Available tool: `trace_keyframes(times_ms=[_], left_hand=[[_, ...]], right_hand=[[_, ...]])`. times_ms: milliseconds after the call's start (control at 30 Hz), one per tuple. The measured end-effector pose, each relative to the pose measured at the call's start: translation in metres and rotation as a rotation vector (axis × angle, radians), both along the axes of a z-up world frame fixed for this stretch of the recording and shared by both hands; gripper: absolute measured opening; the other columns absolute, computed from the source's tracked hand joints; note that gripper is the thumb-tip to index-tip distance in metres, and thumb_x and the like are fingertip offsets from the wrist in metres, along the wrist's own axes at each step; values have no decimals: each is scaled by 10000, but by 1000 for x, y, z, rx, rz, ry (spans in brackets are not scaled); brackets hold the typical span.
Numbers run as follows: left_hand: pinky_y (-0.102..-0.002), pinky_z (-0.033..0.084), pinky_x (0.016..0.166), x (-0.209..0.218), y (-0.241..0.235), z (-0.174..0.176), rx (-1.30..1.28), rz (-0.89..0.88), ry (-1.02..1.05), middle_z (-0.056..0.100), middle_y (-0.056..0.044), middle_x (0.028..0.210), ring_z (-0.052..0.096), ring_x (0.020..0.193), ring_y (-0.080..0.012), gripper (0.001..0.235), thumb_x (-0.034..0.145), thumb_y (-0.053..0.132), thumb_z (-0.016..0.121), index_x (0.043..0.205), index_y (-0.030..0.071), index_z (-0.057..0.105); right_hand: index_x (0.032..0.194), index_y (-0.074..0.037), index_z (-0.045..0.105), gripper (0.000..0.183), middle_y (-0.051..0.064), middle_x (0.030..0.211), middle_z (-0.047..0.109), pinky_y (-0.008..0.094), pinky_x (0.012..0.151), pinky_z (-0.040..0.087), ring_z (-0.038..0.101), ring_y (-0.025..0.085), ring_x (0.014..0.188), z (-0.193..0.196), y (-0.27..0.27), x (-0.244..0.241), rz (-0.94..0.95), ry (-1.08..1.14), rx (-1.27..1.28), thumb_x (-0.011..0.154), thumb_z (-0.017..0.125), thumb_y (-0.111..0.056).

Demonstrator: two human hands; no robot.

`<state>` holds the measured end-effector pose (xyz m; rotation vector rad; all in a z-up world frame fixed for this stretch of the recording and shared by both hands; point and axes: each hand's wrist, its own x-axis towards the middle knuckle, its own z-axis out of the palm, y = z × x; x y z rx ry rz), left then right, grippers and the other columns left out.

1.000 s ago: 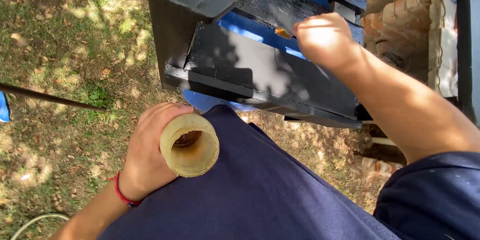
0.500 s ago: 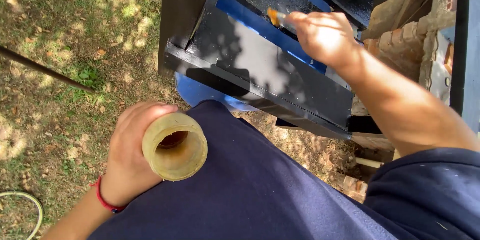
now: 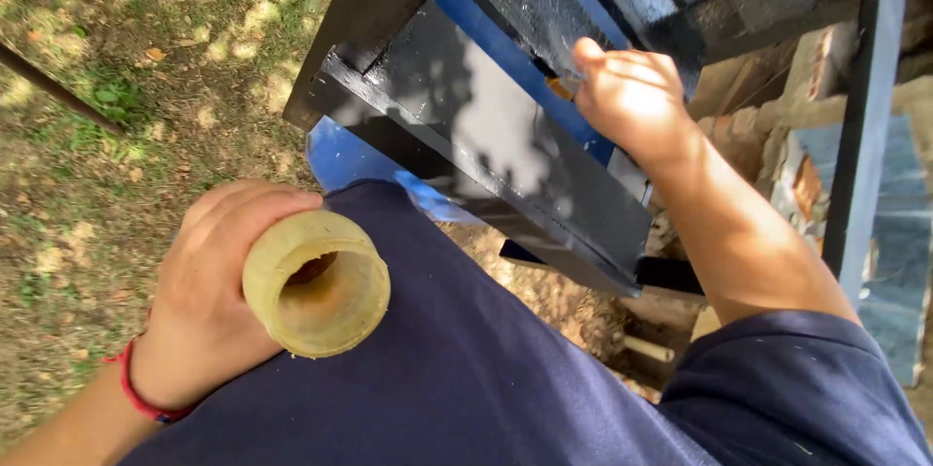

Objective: Painting the wooden slats of a chair with black paint using a brush.

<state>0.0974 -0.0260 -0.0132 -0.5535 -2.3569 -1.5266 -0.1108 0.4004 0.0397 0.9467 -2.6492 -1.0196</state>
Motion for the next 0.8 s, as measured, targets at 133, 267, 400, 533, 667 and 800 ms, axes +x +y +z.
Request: trace_keyframes(times_ms=[133,267,400,533,667,800], left_hand=[[-443,461,1019,7,-1,3,42,72,7,683,-110,1168,659,1080,-287,635,713,370,851,1205,53,606],[-446,447,1015,18,-5,1,58,129,-44,682,-94,1176,648,1092,-283,646,694,365,851,1217,71,610],[-462,466,1026,28,-7,2,65,188,-44,685,-108,1162,650,1093,-299,600,708,318,852,1192,42,630],[-483,479,1026,34,-4,0,80,243,-1,686,-136,1163,659,1087,-319,617,716,326,861,1193,13,628],[-462,463,1025,41,-2,-4,67,287,29,679,-108,1157,641,1097,-311,612,748,316,852,1224,17,611],[-469,457,1027,45,0,-6,57,316,35,675,-98,1151,640,1109,-313,595,771,308,840,1235,24,600]], right_hand=[[642,-233,480,515,-67,546,379,383,546,409,470,181,494,18,-54,-13,29,-100,-504,1135,391,-350],[836,-125,599,57,100,722,673,468,582,529,617,335,607,35,-73,-25,-105,-407,-62,838,556,-86],[770,-174,669,146,46,733,660,448,623,517,618,296,679,33,-74,-27,48,-475,5,855,565,-116],[727,-178,609,173,15,697,647,435,576,551,636,259,646,25,-87,-33,249,-484,61,775,547,-24],[932,-112,611,120,115,878,687,485,610,495,637,373,755,33,-115,-38,-6,-539,-71,836,543,-88],[1053,-29,692,207,131,1012,721,406,801,535,672,313,912,22,-103,-65,172,-697,-365,854,636,-26]])
